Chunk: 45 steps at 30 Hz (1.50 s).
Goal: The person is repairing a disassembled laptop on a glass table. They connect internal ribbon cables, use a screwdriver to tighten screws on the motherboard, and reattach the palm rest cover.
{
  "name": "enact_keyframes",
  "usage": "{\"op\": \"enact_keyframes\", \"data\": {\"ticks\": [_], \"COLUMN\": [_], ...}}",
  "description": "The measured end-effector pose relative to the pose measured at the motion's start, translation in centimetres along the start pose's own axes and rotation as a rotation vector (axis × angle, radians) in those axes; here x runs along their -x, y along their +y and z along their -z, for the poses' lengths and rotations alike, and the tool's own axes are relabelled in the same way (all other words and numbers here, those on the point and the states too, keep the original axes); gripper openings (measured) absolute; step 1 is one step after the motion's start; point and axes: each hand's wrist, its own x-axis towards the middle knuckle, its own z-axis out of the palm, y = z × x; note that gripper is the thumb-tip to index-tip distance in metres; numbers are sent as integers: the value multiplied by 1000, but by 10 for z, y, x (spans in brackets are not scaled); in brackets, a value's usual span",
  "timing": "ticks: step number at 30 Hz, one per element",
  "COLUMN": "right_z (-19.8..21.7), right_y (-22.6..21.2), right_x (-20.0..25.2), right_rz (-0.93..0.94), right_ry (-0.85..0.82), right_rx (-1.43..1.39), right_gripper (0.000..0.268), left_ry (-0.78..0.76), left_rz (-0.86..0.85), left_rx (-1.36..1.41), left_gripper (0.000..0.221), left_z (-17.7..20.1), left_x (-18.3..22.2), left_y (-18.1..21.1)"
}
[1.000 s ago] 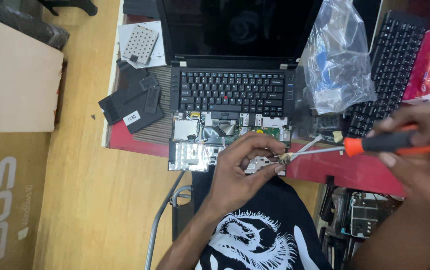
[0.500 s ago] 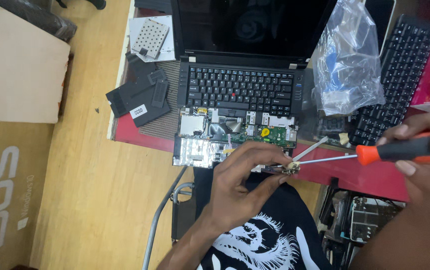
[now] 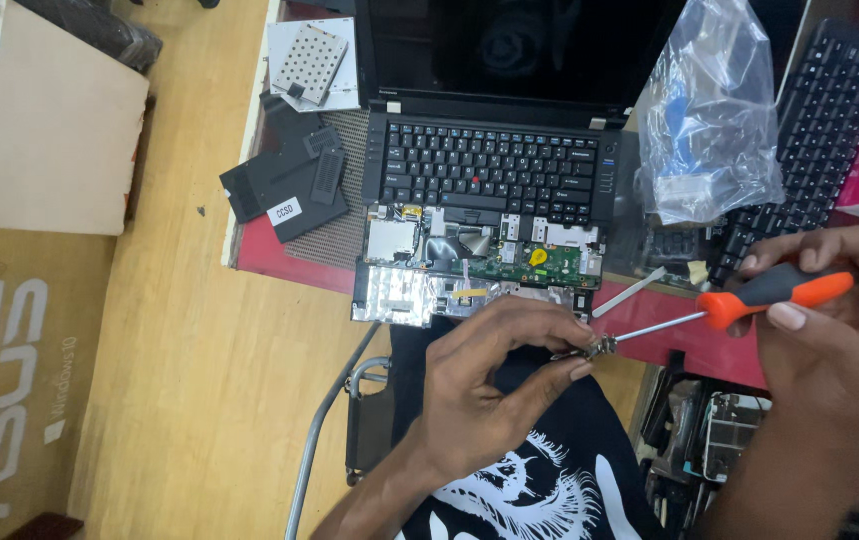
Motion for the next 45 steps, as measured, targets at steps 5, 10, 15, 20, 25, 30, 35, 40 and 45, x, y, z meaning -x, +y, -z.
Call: {"op": "enact_keyframes", "data": {"ticks": [5, 10, 15, 20, 25, 30, 35, 40, 45], "right_z": [2, 2, -7, -16, -15, -2, -12, 21, -5], "right_y": [1, 0, 18, 16, 7, -2, -29, -37, -61], "right_x": [6, 7, -1, -5, -2, 12, 45, 70, 84], "right_rz": [36, 35, -38, -81, -124, -16, -186, 53, -93], "right_ry": [-13, -19, 71, 33, 58, 73, 329, 104, 206], "right_rx": [26, 62, -140, -185, -68, 121, 562, 850, 780], "right_gripper": [37, 41, 40, 29, 26, 35, 42, 29, 56], "left_ry": [17, 12, 15, 20, 57, 40, 24, -25, -64], "left_rz": [33, 65, 85, 83, 100, 124, 198, 259, 207], "left_rx": [-17, 15, 60, 16, 34, -27, 60, 149, 99], "left_gripper": [20, 21, 23, 22, 23, 24, 19, 17, 13], "left_z": [-1, -5, -8, -9, -15, -16, -19, -21, -23], "left_x": [3, 7, 9, 6, 6, 2, 2, 3, -1], "left_y": [-5, -4, -1, -2, -8, -13, -28, -37, -37]}}
